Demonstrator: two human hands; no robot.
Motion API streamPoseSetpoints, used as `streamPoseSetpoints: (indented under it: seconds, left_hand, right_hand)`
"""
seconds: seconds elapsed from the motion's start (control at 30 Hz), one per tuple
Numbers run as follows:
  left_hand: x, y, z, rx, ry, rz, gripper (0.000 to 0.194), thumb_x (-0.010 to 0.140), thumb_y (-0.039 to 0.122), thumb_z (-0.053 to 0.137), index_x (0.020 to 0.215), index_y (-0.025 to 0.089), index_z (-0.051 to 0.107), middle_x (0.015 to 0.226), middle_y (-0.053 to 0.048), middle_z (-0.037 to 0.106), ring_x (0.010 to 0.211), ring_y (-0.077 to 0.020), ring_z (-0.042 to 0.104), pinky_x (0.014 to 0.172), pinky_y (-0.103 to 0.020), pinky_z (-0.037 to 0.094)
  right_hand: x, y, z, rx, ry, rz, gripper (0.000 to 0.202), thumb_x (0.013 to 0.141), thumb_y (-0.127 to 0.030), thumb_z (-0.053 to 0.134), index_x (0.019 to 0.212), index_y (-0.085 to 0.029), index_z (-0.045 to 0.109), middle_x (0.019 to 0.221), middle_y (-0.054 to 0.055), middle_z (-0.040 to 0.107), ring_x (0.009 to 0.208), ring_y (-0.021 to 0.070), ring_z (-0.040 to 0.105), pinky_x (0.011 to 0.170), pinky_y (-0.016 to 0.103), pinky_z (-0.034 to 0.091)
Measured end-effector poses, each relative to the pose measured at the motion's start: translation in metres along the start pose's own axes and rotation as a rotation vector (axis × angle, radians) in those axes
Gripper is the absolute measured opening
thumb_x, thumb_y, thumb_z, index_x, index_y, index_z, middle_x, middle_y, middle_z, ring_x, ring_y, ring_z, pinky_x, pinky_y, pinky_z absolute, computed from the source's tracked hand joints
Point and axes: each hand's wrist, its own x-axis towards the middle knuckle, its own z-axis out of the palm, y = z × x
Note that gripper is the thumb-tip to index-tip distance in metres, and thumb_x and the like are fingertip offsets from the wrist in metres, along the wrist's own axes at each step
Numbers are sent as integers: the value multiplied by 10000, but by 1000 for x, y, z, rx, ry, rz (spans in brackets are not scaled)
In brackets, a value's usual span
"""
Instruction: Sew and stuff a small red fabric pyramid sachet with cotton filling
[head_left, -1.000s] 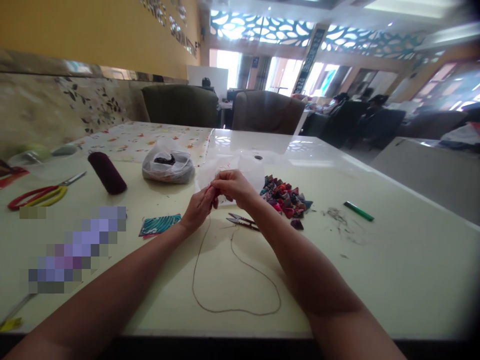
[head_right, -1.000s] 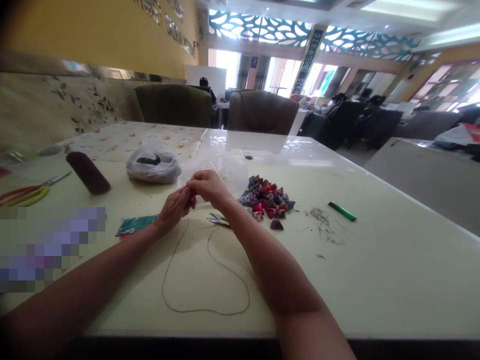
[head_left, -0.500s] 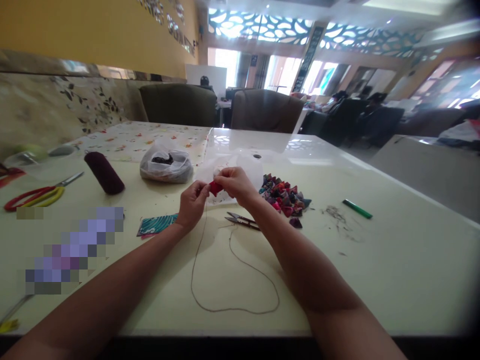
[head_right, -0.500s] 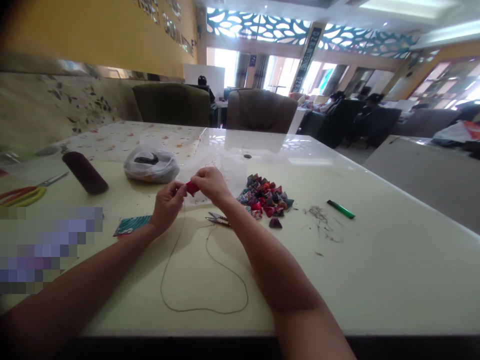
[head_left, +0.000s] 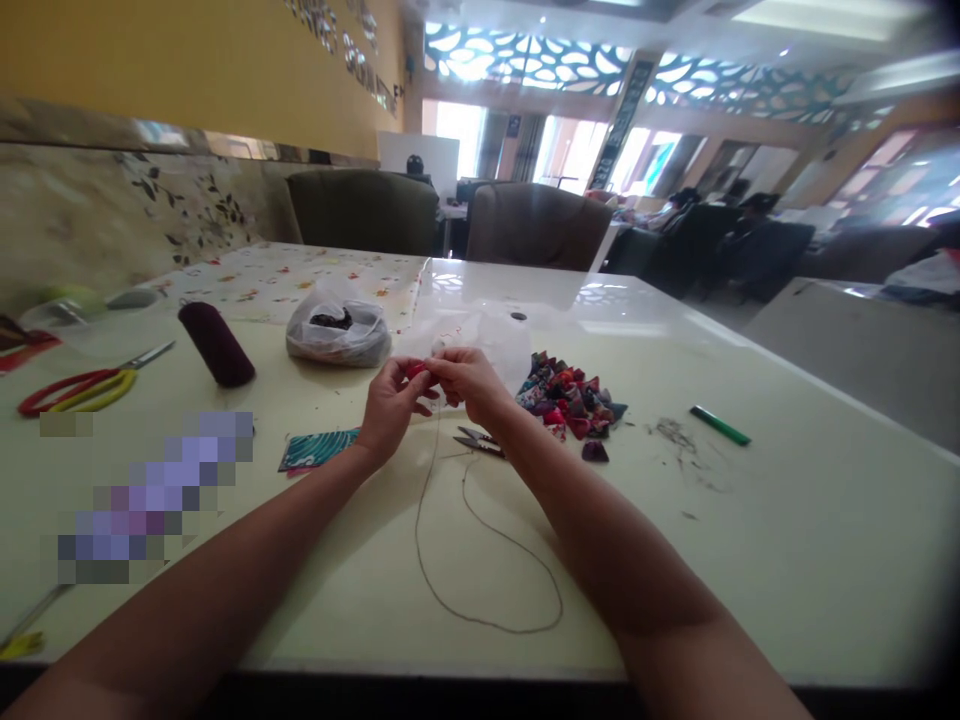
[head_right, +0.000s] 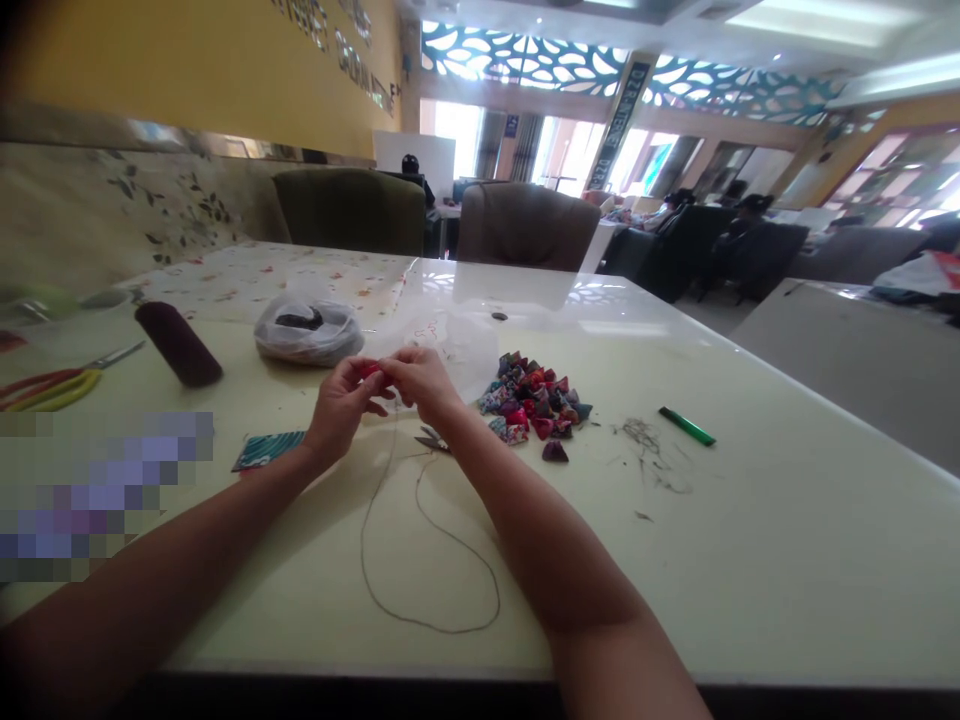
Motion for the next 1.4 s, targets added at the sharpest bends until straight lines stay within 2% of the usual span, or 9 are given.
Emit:
streamPoseSetpoints:
  seconds: [0.23,0.33,0.47,0.7,0.77,0.87,0.97,1.13,1.4]
  left_hand:
    - [8,-2,0,-357,106,-188,227,833,273,765,910,159,584,847,-13,698,748,-115,692,701,-251,611]
    - [9,0,3,-414,140,-246,82,907,142,654,867,141,582,814,-9,690,714,-81,669,756,-238,603]
    - [8,2,5,-457,147,-299,109,957,106,557,855,126,592,799,-27,691,719,-98,676,776,-263,605]
    - [5,-2,6,-468,188,-337,132,938,102,566,821,111,626,745,-28,673,642,-90,637,683,-221,580]
    - [3,-3,8,-462,158,-350,140,927,107,574,798,107,629,745,-40,676,660,-109,649,721,-260,596]
    - [1,-2,10,-442,87,-394,154,918,109,556,791,97,641,750,-66,685,674,-128,657,752,-291,604]
    - [1,-4,9,-431,71,-434,161,910,83,521,809,88,647,757,-79,690,671,-131,654,739,-290,603]
    - [2,-9,6,-443,140,-413,114,889,92,562,797,113,625,740,-55,680,662,-126,637,723,-295,601]
    - [0,-8,12,-493,213,-364,169,935,108,546,773,124,590,681,-21,642,615,-105,614,801,-321,575]
  right_hand:
    - [2,-4,-7,-293,-123,-16,185,831,-268,661,708,-130,648,417,-87,415,364,30,298,369,183,205]
    - [5,-1,-13,-436,-194,-72,113,775,-214,679,739,-111,707,495,-57,507,454,31,377,447,172,288]
    - [9,2,-17,-463,-198,-122,155,760,-201,659,830,-115,768,656,4,664,584,65,515,565,185,421]
    - [14,15,-15,-432,-246,-120,95,710,-134,692,761,-131,772,705,23,723,681,105,638,696,211,527]
    - [14,16,-16,-398,-227,-65,106,735,-116,660,757,-121,764,654,15,700,583,74,590,601,181,500]
    - [13,11,-22,-387,-306,68,105,773,-154,665,793,-105,756,530,-21,614,403,26,377,386,151,305]
    - [11,6,-27,-389,-382,126,102,783,-170,672,805,-102,745,475,-47,541,374,25,272,332,172,162]
    - [8,6,-20,-498,-258,105,130,816,-204,664,842,-112,753,427,-77,436,354,25,279,327,170,170]
    - [4,9,-7,-466,-186,55,156,752,-220,679,803,-104,770,485,-28,559,367,27,332,352,171,210]
